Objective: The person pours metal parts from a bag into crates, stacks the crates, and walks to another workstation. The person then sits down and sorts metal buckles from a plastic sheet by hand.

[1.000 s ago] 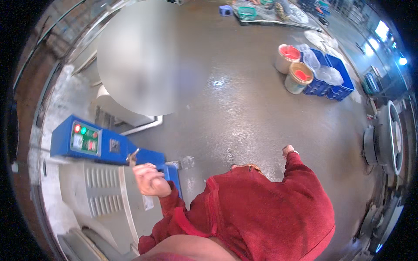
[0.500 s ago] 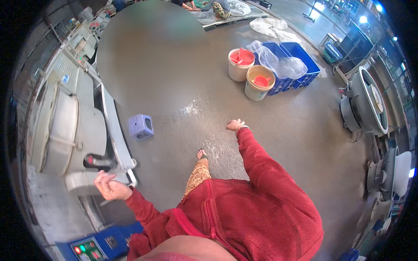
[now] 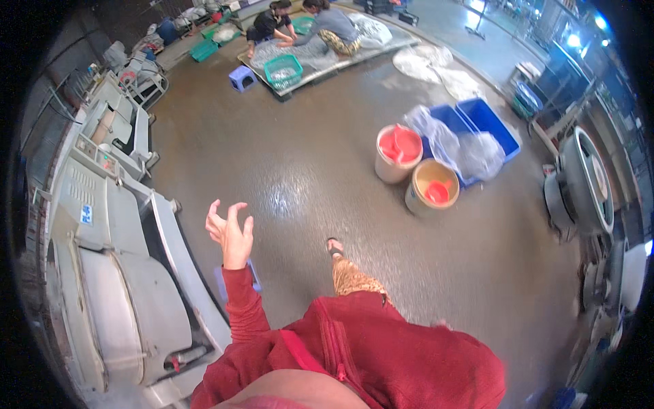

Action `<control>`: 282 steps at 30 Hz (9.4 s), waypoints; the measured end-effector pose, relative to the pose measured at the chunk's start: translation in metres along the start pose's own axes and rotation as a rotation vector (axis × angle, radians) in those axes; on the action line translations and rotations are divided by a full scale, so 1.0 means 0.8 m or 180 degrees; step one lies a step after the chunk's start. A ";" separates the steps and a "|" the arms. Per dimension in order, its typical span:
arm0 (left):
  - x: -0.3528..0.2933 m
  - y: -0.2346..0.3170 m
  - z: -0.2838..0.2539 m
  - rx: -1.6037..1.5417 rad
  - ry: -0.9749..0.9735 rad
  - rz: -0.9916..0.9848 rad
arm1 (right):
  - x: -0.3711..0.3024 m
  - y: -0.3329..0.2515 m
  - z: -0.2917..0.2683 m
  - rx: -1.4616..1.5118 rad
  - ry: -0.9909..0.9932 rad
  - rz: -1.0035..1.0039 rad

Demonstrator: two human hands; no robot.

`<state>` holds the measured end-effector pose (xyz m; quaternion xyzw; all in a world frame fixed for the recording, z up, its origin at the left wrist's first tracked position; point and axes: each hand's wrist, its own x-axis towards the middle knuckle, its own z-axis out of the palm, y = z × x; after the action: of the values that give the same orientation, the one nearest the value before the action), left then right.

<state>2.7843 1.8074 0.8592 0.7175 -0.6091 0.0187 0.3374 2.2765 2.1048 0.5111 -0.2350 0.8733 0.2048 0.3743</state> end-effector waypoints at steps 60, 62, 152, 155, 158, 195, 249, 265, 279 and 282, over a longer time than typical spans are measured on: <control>1.955 -0.874 0.807 -0.3403 -0.1162 -0.2980 | -0.009 -2.400 -0.608 0.0648 -0.1531 -0.1965; 1.983 -0.864 0.870 -0.3562 -0.1466 -0.2988 | -0.049 -2.415 -0.626 0.1121 -0.1575 -0.1449; 3.704 -0.185 2.447 0.1063 -0.5706 0.5940 | 0.604 -3.967 -2.146 0.3673 0.1438 -0.0427; 3.721 -0.106 2.524 0.1073 -0.5781 0.6233 | 0.668 -3.993 -2.178 0.3197 0.1266 -0.1085; 3.747 -0.057 2.582 0.1187 -0.5800 0.6355 | 0.676 -4.040 -2.228 0.2853 0.0081 -0.0503; 3.391 0.822 2.722 0.3226 -0.7057 0.1811 | 1.019 -3.596 -2.419 0.4720 0.0442 -0.2028; 2.911 0.548 3.324 0.1478 -0.2696 0.7573 | 1.512 -3.175 -1.985 0.7946 0.3368 0.2992; 2.711 0.695 3.104 0.1183 -0.2769 1.2029 | 1.447 -3.313 -2.055 0.5886 0.2360 0.2533; 2.737 0.879 3.135 -0.1281 -0.9372 0.6268 | 1.259 -3.289 -1.995 0.2723 0.2232 0.4386; 2.766 0.825 3.152 -0.0920 -0.8944 0.8080 | 1.345 -3.266 -2.123 0.0077 0.2475 0.4549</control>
<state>1.8000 -1.3975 0.1868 0.6277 0.4955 0.3390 0.4954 2.1477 -1.1833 0.3091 0.3290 0.8821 0.2885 -0.1745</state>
